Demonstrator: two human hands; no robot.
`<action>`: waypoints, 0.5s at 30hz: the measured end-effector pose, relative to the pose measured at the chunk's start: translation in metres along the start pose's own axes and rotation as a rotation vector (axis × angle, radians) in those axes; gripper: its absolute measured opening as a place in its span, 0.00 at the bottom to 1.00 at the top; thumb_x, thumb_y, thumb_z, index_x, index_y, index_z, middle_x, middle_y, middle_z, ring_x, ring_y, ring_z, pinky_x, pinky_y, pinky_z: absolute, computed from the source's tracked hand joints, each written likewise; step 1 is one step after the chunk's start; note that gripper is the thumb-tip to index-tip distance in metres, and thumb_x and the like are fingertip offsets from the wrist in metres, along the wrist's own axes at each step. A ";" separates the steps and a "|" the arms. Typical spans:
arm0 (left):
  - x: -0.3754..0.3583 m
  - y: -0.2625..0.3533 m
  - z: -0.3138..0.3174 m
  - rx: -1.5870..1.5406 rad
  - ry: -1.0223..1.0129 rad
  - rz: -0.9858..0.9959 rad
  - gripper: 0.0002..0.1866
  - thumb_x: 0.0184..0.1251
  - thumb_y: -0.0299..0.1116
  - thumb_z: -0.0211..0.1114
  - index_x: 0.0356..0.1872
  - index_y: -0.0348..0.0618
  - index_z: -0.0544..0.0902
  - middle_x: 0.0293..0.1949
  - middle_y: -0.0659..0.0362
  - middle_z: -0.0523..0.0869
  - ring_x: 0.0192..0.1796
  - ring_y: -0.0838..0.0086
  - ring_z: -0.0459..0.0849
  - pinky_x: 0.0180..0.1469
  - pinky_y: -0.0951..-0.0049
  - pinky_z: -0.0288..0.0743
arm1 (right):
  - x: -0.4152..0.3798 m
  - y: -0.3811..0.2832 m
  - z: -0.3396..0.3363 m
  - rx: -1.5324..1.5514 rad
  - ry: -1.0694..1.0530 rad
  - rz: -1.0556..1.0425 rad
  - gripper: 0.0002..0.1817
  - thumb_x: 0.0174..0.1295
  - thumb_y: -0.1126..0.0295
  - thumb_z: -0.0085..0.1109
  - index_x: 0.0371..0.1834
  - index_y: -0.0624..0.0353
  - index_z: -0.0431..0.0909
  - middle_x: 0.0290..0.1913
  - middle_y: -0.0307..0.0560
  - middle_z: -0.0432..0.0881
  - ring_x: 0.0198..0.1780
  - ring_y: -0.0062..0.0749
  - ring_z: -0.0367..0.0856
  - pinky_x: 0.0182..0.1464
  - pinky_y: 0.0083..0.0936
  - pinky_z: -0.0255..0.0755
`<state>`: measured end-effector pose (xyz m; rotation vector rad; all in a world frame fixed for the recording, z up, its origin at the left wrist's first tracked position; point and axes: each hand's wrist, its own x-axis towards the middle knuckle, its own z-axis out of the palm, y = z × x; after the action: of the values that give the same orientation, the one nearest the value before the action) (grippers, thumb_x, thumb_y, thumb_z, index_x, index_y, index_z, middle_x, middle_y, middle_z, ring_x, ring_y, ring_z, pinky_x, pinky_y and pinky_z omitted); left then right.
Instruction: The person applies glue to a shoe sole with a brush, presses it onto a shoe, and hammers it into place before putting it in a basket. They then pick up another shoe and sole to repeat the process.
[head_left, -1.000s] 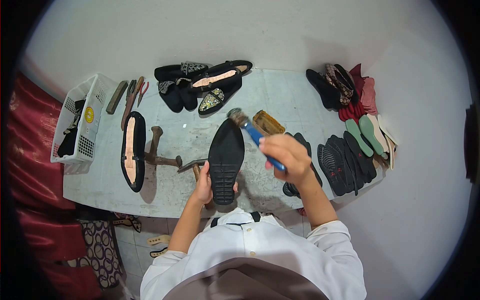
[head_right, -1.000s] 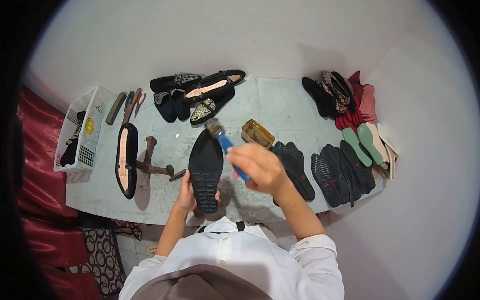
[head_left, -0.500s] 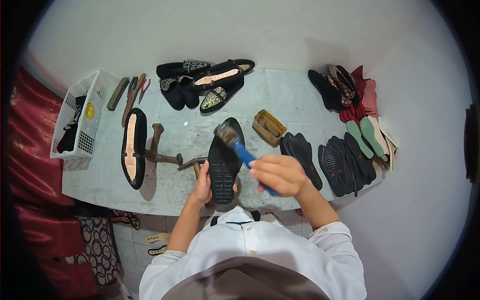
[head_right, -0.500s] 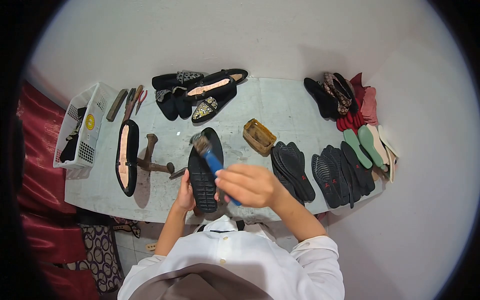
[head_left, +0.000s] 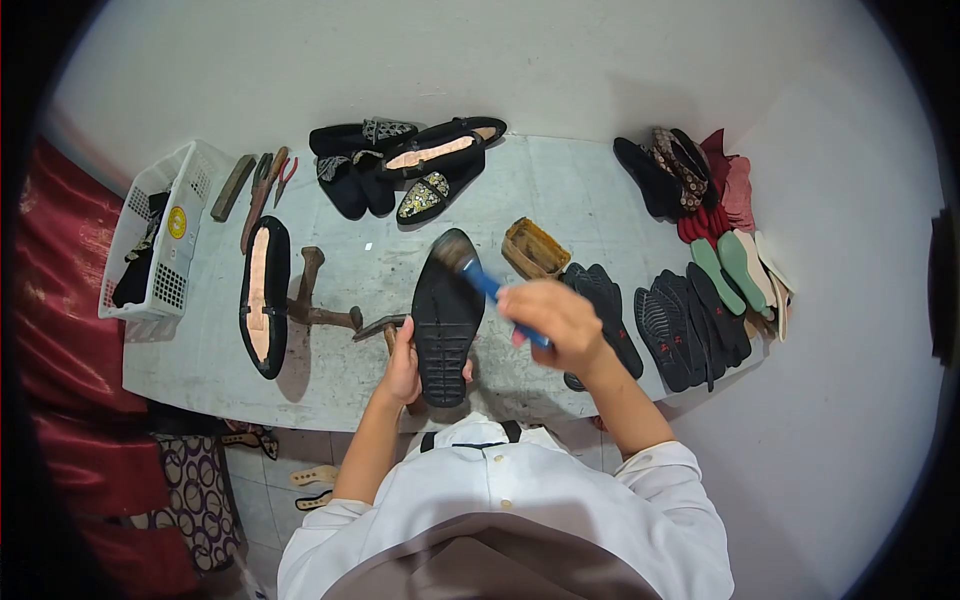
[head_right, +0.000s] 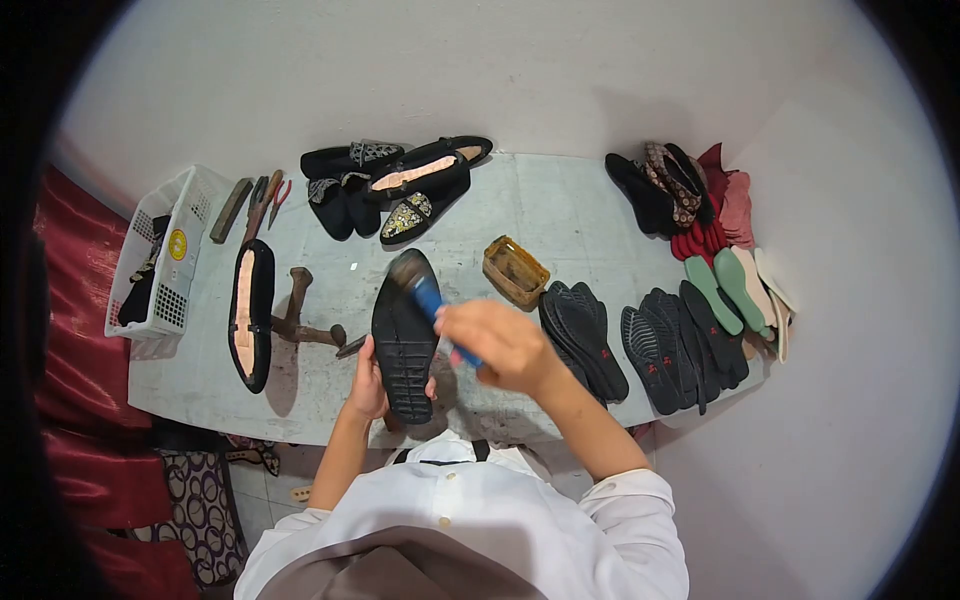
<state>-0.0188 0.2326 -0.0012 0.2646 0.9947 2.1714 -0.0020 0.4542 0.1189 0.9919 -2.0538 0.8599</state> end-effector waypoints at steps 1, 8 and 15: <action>0.001 -0.001 0.000 0.025 0.030 -0.002 0.41 0.69 0.64 0.25 0.56 0.35 0.72 0.40 0.49 0.83 0.35 0.61 0.84 0.41 0.60 0.79 | -0.001 0.005 -0.002 -0.142 0.037 0.025 0.23 0.35 0.82 0.66 0.41 0.66 0.79 0.41 0.53 0.82 0.39 0.44 0.82 0.40 0.30 0.78; 0.007 0.003 0.001 -0.078 -0.123 0.088 0.43 0.68 0.66 0.23 0.61 0.37 0.68 0.49 0.47 0.80 0.41 0.63 0.84 0.45 0.63 0.79 | 0.005 -0.014 0.008 -0.032 0.000 -0.012 0.20 0.40 0.79 0.67 0.42 0.66 0.78 0.41 0.53 0.82 0.37 0.44 0.82 0.40 0.31 0.79; 0.014 0.013 0.018 -0.179 0.250 0.147 0.45 0.64 0.71 0.22 0.66 0.44 0.61 0.56 0.45 0.76 0.52 0.59 0.80 0.51 0.60 0.78 | 0.000 -0.029 0.014 0.132 -0.104 -0.032 0.21 0.38 0.78 0.67 0.41 0.66 0.79 0.40 0.53 0.82 0.36 0.43 0.83 0.37 0.30 0.79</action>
<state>-0.0272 0.2469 0.0187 -0.0208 0.9303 2.4552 0.0181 0.4287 0.1187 1.1601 -2.0836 0.9551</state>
